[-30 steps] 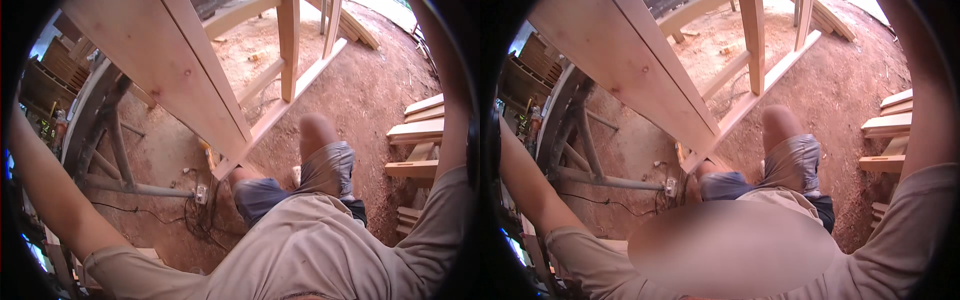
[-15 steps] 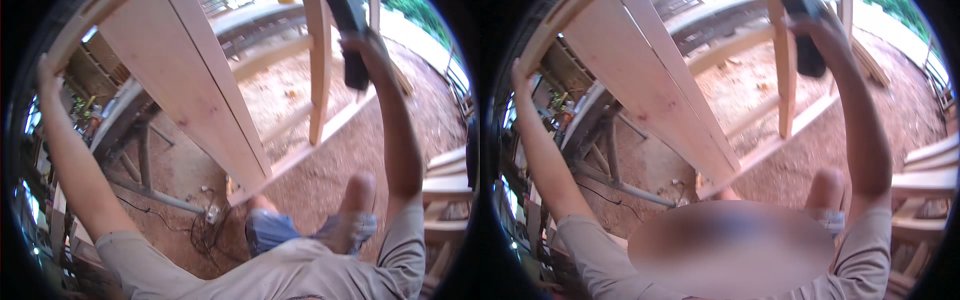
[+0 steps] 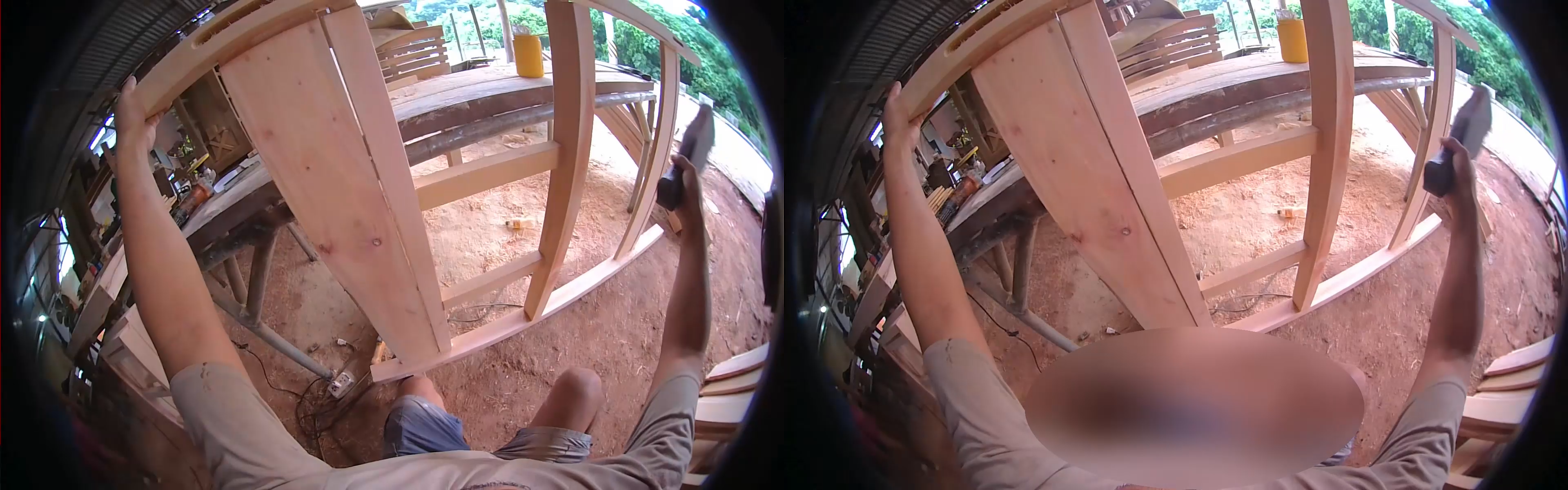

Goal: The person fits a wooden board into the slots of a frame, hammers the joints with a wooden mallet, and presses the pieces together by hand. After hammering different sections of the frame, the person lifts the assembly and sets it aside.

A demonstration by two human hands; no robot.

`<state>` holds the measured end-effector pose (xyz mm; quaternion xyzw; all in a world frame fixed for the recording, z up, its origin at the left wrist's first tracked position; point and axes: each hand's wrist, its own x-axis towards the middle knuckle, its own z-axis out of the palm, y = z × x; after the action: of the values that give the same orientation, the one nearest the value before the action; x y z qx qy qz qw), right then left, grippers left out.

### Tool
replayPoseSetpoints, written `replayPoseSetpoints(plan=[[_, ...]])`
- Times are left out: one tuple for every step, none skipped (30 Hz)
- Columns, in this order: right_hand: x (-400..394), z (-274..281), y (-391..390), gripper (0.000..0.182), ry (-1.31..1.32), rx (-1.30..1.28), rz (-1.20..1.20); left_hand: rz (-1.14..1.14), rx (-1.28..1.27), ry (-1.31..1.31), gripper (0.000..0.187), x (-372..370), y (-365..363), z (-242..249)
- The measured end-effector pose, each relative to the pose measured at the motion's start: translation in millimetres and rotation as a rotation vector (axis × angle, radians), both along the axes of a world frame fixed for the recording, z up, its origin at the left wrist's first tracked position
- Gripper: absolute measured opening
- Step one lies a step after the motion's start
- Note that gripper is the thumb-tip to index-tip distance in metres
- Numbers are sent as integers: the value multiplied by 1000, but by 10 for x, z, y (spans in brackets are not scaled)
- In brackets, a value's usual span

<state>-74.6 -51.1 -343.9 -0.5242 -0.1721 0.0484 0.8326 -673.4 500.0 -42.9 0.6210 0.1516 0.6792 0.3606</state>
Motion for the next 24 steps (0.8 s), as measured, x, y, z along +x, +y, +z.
replayPoseSetpoints(plan=[[133, 10, 73, 28, -34, -125, -5, 23, -3, 22, 40, 5, -40, -19], [178, -5, 166, 28, -66, -252, -9, 23, -7, 22, 40, -5, -14, -25], [157, -134, 200, 30, -340, -498, -159, 2, 0, 32, 40, -30, 7, -22], [-108, -40, 321, 41, -646, -718, -176, -16, 13, 34, 40, -66, 15, 1], [-181, 79, 271, 51, -705, -756, -183, -9, 20, 21, 40, -101, -19, -6], [-244, 75, 218, 60, -746, -793, -185, 9, 6, 11, 39, -116, -57, -4], [-260, 14, 197, 60, -742, -790, -185, 23, -14, -2, 38, -116, -41, -12], [-251, 4, 191, 62, -747, -826, -251, 19, -11, -12, 38, -131, 17, 16], [-256, -67, 171, 65, -744, -868, -310, 8, -1, -11, 38, -134, 70, 27], [-262, -167, 171, 65, -741, -875, -307, -2, 7, -6, 38, -114, 65, 4], [-266, -245, 205, 65, -720, -857, -355, -2, 7, -8, 38, -105, 62, -2], [-298, -302, 229, 66, -697, -836, -401, -8, -8, -26, 37, -96, 63, 9], [-484, -275, 273, 63, -651, -783, -343, -10, -24, -46, 36, -100, 42, 4], [-519, -314, 290, 63, -655, -780, -336, -2, -24, -47, 36, -109, 27, -13], [-545, -347, 315, 54, -637, -703, -313, -12, 11, -32, 36, -97, 18, -19], [-578, -356, 348, 45, -618, -627, -291, -22, 45, -18, 35, -78, -10, -27], [-624, -334, 371, 45, -621, -627, -284, -15, 43, -19, 35, -74, -42, -33], [-689, -289, 381, 35, -488, -538, -196, -40, 40, -7, 35, -71, -75, -27], [-745, -241, 379, 26, -357, -450, -109, -65, 36, 4, 34, -67, -88, -30], [-780, -220, 376, 26, -359, -450, -99, -55, 34, 4, 34, -57, -60, -24], [-828, -212, 392, 23, -284, -414, -82, -89, 54, 2, 34, -54, -23, -17], [-883, -225, 445, 21, -214, -379, -62, -118, 75, -3, 34, -93, 25, -10], [-1006, -326, 489, 21, -244, -332, -83, -97, 70, -5, 35, -89, 1, -11], [-1122, -462, 544, 22, -290, -302, -114, -83, 71, -15, 35, -90, -20, -18]])
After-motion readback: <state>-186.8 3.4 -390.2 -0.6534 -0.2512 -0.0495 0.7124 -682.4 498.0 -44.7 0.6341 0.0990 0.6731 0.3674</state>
